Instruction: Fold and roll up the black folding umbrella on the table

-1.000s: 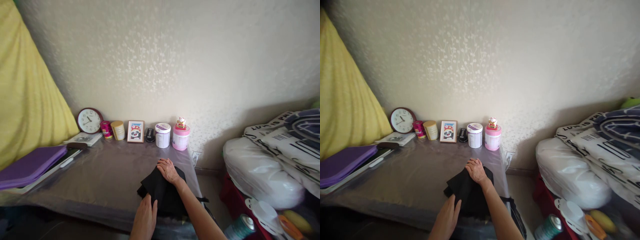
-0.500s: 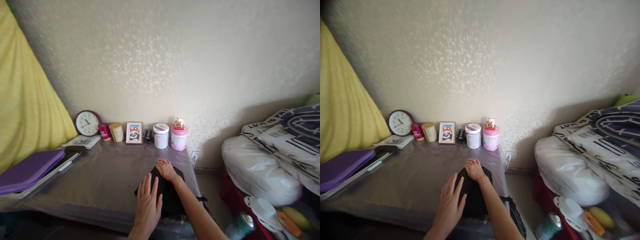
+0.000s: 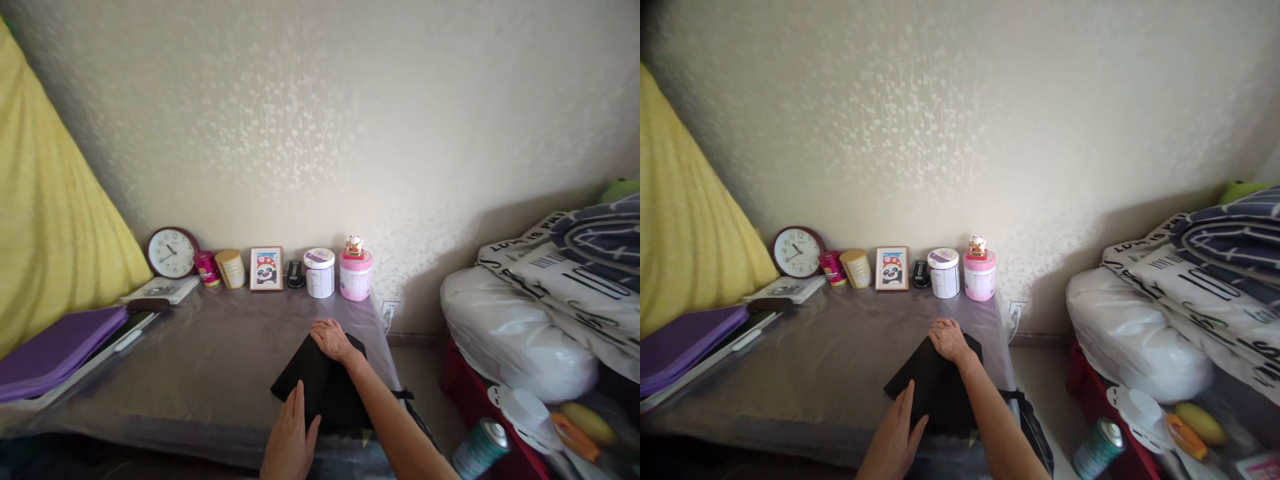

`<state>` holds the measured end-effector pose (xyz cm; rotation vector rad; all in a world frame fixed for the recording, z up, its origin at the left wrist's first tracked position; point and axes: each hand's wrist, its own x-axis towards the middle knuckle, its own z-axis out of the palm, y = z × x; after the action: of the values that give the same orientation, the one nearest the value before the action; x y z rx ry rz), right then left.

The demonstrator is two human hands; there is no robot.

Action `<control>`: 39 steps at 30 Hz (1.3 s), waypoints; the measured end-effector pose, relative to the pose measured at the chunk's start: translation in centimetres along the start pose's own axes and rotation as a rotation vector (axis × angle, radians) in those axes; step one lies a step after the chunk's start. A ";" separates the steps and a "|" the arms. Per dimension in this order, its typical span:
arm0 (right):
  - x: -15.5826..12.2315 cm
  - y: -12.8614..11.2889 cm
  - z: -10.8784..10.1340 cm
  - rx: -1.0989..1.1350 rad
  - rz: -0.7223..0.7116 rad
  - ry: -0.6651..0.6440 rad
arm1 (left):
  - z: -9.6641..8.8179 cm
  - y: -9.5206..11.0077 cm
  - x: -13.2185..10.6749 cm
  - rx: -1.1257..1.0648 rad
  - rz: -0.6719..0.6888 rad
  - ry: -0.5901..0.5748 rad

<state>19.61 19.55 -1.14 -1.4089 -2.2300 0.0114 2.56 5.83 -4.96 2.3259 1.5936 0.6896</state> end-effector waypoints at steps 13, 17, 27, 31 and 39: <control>-1.8 -1.9 -2.6 0.019 0.116 0.177 | 1.1 -0.6 -0.3 0.034 0.040 0.070; -3.2 -3.1 -2.0 0.074 -0.041 0.102 | 1.1 -0.5 -0.3 0.057 0.064 0.115; -8.0 1.9 -5.6 0.376 0.685 0.378 | 1.1 -0.2 -0.8 0.115 0.111 0.203; -12.1 1.1 -6.0 0.497 0.840 0.301 | 1.3 -0.1 -0.8 0.170 0.140 0.265; -13.8 -2.7 -5.6 0.668 0.827 0.244 | 1.2 0.2 -0.9 0.195 0.134 0.297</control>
<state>24.36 5.14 -1.09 -1.6792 -1.1423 0.7385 3.08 5.02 -6.11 2.5885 1.7036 0.9914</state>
